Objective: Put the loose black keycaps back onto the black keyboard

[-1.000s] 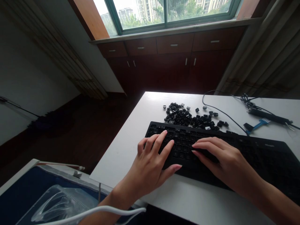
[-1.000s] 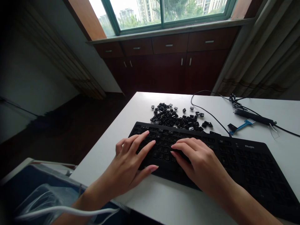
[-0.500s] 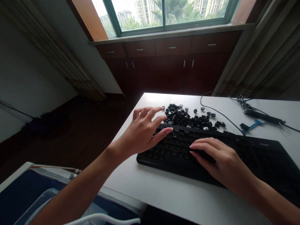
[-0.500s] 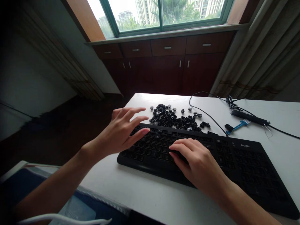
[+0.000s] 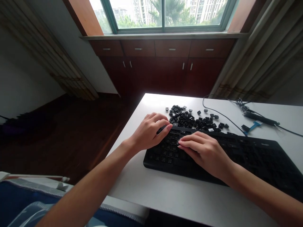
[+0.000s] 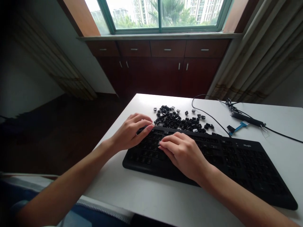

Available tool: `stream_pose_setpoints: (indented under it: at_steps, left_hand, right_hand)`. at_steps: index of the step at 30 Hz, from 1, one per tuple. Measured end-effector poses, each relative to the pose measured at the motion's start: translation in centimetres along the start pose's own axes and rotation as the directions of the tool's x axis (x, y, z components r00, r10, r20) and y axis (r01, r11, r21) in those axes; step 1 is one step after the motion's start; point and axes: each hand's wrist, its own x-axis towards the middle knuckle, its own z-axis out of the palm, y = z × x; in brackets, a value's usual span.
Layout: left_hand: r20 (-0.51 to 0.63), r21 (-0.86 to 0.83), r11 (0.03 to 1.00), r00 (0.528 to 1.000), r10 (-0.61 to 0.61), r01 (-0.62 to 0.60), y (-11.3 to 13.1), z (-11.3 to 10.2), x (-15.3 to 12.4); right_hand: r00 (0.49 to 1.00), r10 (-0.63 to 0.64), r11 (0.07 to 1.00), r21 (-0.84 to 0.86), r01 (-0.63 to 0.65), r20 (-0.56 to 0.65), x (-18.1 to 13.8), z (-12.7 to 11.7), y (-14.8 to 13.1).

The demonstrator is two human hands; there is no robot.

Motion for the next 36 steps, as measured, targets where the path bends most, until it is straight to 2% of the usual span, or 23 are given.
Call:
stream_pose_setpoints:
  at_steps: [9, 15, 19, 25, 30, 32, 36]
  left_hand:
    - [-0.012, -0.063, 0.998, 1.000, -0.001, 0.000, 0.1, 0.5, -0.2]
    - [-0.032, -0.066, 0.998, 0.999, -0.027, 0.025, 0.0, 0.8, -0.2]
    - [-0.029, -0.058, 0.997, 0.999, -0.042, 0.040, 0.0, 0.8, -0.2]
    - [-0.024, -0.112, 0.991, 0.997, -0.072, 0.069, 0.7, 1.0, -0.2]
    - [-0.029, -0.118, 0.989, 0.996, -0.089, 0.085, 0.9, 1.0, -0.1]
    - [-0.044, -0.095, 0.991, 0.994, -0.101, 0.097, 0.5, 1.0, 0.0]
    - [-0.120, -0.037, 0.990, 0.983, -0.138, 0.135, -1.1, 0.9, 0.0]
  right_hand:
    - [0.998, -0.035, 0.999, -0.013, 0.036, 0.054, 0.2, -0.3, 0.2]
    - [0.999, -0.043, 0.999, 0.011, 0.042, 0.012, 0.1, 0.1, 0.6]
    - [0.998, -0.040, 0.999, 0.005, 0.040, 0.038, 0.3, 0.1, 0.4]
    - [0.991, 0.028, 0.999, 0.014, -0.030, 0.134, 0.7, -0.9, -0.2]
    - [0.968, 0.229, 0.962, 0.128, -0.242, 0.104, 1.6, -1.5, -0.1]
    - [0.960, 0.271, 0.957, 0.092, -0.277, 0.072, 2.7, -1.2, 0.0]
    - [0.965, 0.248, 0.966, -0.092, -0.241, 0.080, 5.7, 0.5, 0.1]
